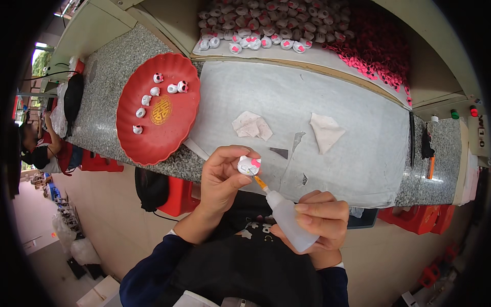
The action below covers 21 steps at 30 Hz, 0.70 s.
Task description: Applying glue to small bow accessories and attaching them to toy cat figurines at a factory workbench.
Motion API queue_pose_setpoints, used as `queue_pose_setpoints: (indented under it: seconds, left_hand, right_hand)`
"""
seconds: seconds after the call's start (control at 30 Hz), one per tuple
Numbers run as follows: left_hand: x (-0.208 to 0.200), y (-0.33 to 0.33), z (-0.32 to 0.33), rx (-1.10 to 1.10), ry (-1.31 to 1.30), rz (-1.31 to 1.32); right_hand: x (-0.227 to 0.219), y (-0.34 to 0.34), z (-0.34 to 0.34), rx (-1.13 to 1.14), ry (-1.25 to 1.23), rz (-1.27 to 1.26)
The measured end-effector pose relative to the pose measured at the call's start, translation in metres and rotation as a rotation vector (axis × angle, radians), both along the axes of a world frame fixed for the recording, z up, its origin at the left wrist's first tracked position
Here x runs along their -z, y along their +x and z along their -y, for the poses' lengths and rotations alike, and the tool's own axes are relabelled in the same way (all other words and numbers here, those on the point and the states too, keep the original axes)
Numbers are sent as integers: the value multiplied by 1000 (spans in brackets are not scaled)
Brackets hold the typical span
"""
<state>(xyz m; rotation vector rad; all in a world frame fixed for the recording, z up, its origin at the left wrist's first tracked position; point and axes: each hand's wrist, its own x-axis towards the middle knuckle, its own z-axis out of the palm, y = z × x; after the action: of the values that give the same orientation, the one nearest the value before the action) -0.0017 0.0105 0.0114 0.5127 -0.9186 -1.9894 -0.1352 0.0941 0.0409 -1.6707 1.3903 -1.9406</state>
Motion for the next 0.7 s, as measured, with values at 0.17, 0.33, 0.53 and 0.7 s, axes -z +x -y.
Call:
queue_pose_setpoints:
  seconds: [0.17,0.33,0.53,0.7]
  left_hand:
    - [4,1,2,-47,-263,90]
    - [5,2,4,-60,-393,171]
    - [7,-1,7,-75,-423,154]
    - [6,4,11,-120,-241,82]
  right_hand:
    - [0,-3,-2,-89,2,43]
    - [-2,-5,-2,-108,28,38]
    - [-3,-5,0,28,81,-11]
    - [-1,-20,8,29,133,117]
